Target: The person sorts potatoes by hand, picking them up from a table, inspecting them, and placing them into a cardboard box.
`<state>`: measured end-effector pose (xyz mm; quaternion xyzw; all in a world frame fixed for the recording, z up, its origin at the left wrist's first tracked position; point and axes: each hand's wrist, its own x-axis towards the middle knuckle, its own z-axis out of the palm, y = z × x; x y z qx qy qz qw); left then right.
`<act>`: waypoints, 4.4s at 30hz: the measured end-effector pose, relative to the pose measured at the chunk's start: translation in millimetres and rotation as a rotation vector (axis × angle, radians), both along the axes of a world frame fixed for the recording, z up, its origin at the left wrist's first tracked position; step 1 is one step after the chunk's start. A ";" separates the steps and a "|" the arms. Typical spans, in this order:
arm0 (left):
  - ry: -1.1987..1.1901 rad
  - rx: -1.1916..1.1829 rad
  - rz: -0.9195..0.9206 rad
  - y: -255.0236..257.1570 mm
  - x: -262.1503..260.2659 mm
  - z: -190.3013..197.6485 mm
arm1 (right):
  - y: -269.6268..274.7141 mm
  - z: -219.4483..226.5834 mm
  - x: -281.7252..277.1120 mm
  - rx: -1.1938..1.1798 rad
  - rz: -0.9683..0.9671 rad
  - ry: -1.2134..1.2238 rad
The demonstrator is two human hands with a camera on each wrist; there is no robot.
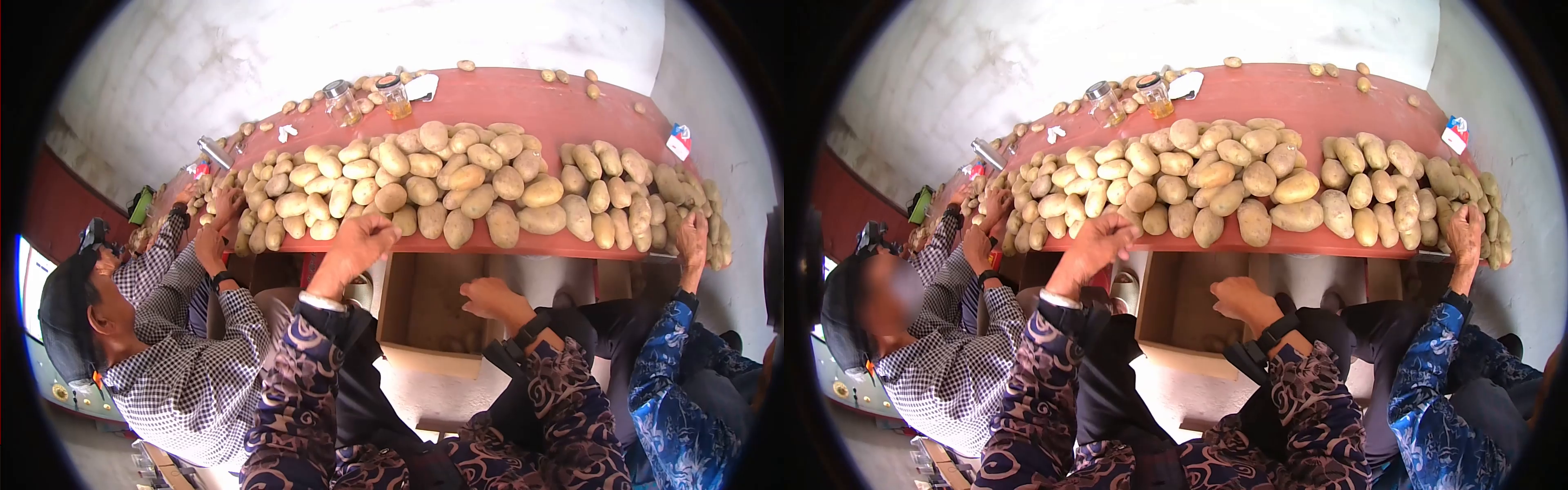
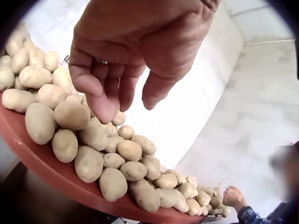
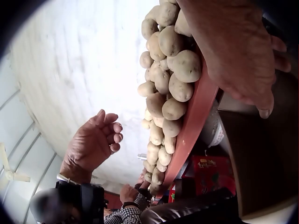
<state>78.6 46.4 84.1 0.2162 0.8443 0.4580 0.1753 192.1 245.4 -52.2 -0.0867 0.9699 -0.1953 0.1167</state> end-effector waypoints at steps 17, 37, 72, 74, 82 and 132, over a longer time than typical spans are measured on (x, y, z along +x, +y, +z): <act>0.243 0.068 0.309 40.4 -88.6 -19.4 | 10.3 -0.6 4.6 -0.065 -0.051 0.089; 0.485 -0.154 0.418 86.1 -126.7 -47.1 | 10.6 7.8 -1.6 -0.042 -0.017 -0.019; -0.196 -0.115 0.090 -6.3 46.1 -118.0 | 0.6 9.1 -4.4 -0.072 -0.029 0.071; -0.135 -0.108 0.058 -2.5 38.8 -104.2 | 2.6 8.4 -5.4 -0.066 -0.026 0.041; 0.110 -0.023 -0.012 35.7 -24.4 -29.2 | 5.4 13.4 -2.7 -0.072 -0.037 -0.024; -0.336 0.142 -0.097 40.9 38.4 -73.4 | 26.8 17.5 -3.7 -0.098 -0.070 0.092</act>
